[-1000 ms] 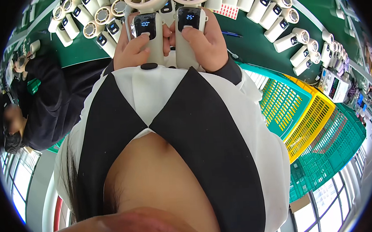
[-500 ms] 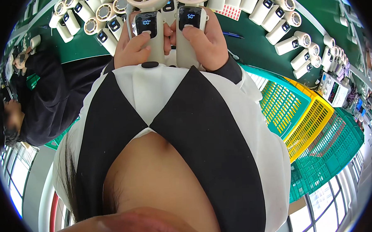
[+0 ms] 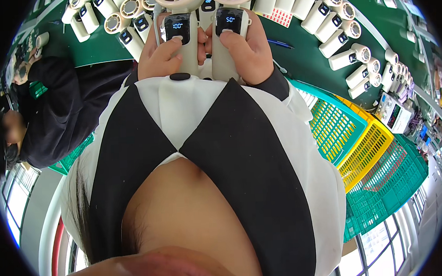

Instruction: Inspecting and testing the functionality of portable handheld fans at a production line station.

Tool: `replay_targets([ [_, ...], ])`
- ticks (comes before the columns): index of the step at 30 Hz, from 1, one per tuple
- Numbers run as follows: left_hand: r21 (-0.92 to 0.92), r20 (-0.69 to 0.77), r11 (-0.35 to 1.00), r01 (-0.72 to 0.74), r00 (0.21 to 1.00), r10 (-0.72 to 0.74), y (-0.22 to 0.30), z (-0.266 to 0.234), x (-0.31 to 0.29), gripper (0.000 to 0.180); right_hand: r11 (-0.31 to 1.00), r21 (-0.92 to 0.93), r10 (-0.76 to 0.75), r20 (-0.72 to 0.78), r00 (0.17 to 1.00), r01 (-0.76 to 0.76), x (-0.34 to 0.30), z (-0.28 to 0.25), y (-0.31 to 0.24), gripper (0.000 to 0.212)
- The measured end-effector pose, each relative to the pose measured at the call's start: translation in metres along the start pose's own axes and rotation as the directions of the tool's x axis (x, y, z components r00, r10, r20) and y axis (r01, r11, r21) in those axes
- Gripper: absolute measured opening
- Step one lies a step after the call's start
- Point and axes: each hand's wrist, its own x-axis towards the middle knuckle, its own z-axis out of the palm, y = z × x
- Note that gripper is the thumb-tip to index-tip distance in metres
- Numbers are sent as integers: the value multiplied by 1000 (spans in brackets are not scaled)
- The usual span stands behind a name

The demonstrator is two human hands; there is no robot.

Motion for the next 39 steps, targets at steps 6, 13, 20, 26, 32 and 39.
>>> replay_targets([
  [6,43,-67,999,-4,998,7,0,3,-5,48,1000,19,-7,-40,999,8,-1,7,2,30],
  [13,-4,-135,998,-58,989,57,-4,3,-4,48,999,20,-36,-14,999,36,0,9,2,30],
  [20,-7,-113,1000,-19,993,18,-4,-3,-4,49,997,72,-25,-24,999,27,-2,12,3,31],
  [26,-16,-46,1000,5,999,-6,-1,-3,0,50,995,95,-7,9,1000,6,1,4,6,32],
  [32,13,-64,1000,3,998,-2,-2,2,-2,51,998,68,-17,-23,1000,18,-1,2,6,31],
  [39,-2,-33,1000,-2,999,2,-3,2,2,51,998,62,2,17,1000,-3,1,-5,5,31],
])
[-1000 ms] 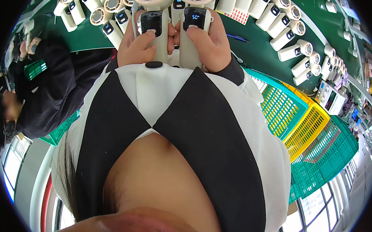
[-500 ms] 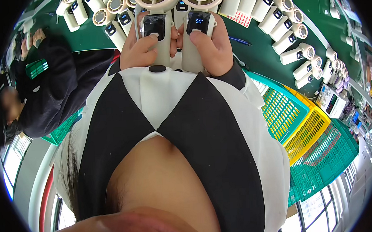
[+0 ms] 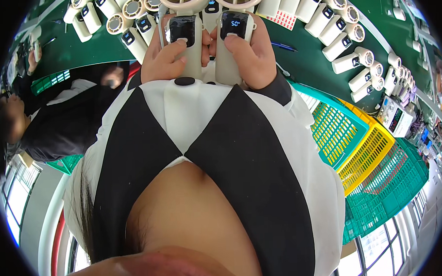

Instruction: Inspecting and testing the functionality of portable handheld fans at a production line station.

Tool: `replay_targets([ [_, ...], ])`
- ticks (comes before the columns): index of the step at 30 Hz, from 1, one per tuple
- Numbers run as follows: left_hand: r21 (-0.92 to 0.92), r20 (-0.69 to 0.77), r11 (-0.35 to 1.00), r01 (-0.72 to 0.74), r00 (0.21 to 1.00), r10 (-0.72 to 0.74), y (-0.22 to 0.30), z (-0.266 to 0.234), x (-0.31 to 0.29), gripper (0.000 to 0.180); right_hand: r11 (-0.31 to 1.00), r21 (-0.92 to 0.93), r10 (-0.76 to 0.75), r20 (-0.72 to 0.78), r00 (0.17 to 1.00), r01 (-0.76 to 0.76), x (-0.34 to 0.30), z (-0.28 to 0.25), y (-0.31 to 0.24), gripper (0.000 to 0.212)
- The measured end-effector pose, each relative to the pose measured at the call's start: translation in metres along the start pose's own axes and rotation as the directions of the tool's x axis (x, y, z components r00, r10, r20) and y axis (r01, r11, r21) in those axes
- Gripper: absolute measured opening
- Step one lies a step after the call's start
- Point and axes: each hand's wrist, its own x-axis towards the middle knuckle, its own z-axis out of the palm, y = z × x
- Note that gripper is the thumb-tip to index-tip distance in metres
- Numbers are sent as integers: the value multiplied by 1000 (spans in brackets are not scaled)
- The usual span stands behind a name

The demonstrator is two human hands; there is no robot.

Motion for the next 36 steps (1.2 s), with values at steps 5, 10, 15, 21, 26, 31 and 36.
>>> replay_targets([
  [5,-36,-15,999,-6,1000,6,-4,1,5,51,995,-87,-52,-35,998,49,1,-6,3,30],
  [10,66,74,998,-17,997,12,-3,-1,8,50,998,-57,-32,-16,999,31,3,-8,1,28],
  [15,131,68,990,-51,997,43,-1,1,10,49,999,-28,-41,-50,998,40,2,-3,-4,28],
  [21,109,18,994,15,1000,-17,-1,1,14,48,999,-12,-32,-81,996,31,4,-2,-5,28],
  [26,237,87,971,-40,996,20,-4,0,18,48,1000,-22,-22,-147,989,19,6,-4,-5,28],
  [31,196,53,980,-13,999,2,-8,-2,21,49,1000,1,-29,-105,994,29,6,-6,-7,28],
  [36,308,72,949,-63,996,42,-11,-5,27,49,1000,18,-12,-110,994,14,6,-10,-6,28],
])
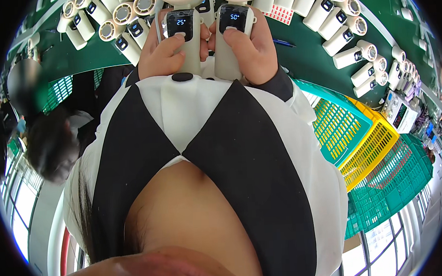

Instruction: Inspecting and testing the functionality of portable handheld fans at a production line station.

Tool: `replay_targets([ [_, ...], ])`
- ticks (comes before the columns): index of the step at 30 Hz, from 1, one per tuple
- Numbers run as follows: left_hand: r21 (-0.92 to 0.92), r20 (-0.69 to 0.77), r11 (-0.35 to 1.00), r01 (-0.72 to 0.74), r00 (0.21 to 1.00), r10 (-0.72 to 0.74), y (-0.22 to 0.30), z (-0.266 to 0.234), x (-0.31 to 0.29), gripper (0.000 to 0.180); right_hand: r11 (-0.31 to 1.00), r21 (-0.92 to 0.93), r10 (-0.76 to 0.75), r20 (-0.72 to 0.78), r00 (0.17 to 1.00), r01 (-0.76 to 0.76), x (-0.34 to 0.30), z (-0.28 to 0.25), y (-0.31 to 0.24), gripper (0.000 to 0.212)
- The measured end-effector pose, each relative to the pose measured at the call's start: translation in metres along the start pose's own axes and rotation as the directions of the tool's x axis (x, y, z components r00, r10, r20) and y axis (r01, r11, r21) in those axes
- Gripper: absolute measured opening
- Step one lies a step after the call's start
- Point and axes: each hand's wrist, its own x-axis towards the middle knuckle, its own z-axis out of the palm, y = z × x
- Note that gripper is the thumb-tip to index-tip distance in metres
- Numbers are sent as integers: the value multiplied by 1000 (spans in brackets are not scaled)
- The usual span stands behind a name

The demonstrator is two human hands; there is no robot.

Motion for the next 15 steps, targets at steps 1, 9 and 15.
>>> replay_targets([
  [1,-4,-2,1000,10,1000,-10,0,0,0,49,1000,-16,-6,-6,1000,6,0,-1,0,28],
  [9,-198,20,972,123,992,-122,8,6,0,49,1000,-21,11,26,1000,-10,1,-4,-3,27],
  [15,-137,-15,986,91,996,-93,11,10,0,49,999,-52,-16,9,1000,16,2,-4,-3,27],
])
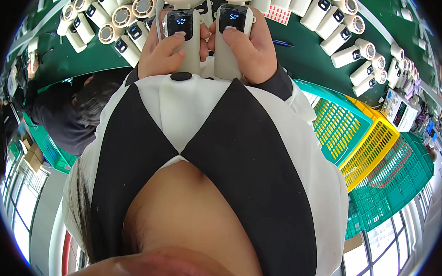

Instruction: Inspecting and testing the functionality of portable handheld fans at a production line station.

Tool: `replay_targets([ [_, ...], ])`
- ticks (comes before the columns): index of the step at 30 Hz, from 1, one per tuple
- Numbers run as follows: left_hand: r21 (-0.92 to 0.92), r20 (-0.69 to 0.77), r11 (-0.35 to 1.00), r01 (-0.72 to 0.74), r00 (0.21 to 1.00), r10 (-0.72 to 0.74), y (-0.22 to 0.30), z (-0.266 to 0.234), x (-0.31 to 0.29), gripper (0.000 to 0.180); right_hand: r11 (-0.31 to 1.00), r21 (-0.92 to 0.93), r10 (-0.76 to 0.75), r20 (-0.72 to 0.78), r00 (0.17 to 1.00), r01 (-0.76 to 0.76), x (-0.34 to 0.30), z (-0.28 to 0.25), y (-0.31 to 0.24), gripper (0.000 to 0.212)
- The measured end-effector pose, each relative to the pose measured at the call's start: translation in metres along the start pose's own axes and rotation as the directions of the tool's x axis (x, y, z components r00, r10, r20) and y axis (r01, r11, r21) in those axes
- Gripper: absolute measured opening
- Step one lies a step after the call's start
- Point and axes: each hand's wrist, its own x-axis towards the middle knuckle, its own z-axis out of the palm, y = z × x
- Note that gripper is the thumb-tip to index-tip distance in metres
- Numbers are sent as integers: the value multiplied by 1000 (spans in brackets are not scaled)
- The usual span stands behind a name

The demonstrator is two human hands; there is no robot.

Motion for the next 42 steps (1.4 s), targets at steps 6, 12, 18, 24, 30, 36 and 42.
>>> replay_targets([
  [6,-85,-26,996,-16,1000,14,2,2,-1,49,1000,19,9,-2,1000,-9,-1,-1,2,27],
  [12,-84,-5,996,-17,1000,17,4,1,-1,49,999,49,7,-1,1000,-7,1,3,0,27],
  [18,-33,-34,999,-17,999,16,-2,0,0,49,998,59,3,9,1000,-3,-2,6,-4,27],
  [24,29,-41,999,-28,999,29,-3,-1,0,49,1000,29,1,-41,999,1,-4,3,0,28],
  [30,21,37,999,-28,999,27,-5,-4,2,49,999,-39,32,-7,999,-32,-3,-7,4,30],
  [36,219,86,969,-114,992,97,-10,-9,6,48,998,-53,22,35,999,-20,-5,-10,4,30],
  [42,121,110,989,-82,992,69,-12,-9,8,48,999,-49,2,24,1000,-1,-6,-5,-5,28],
])
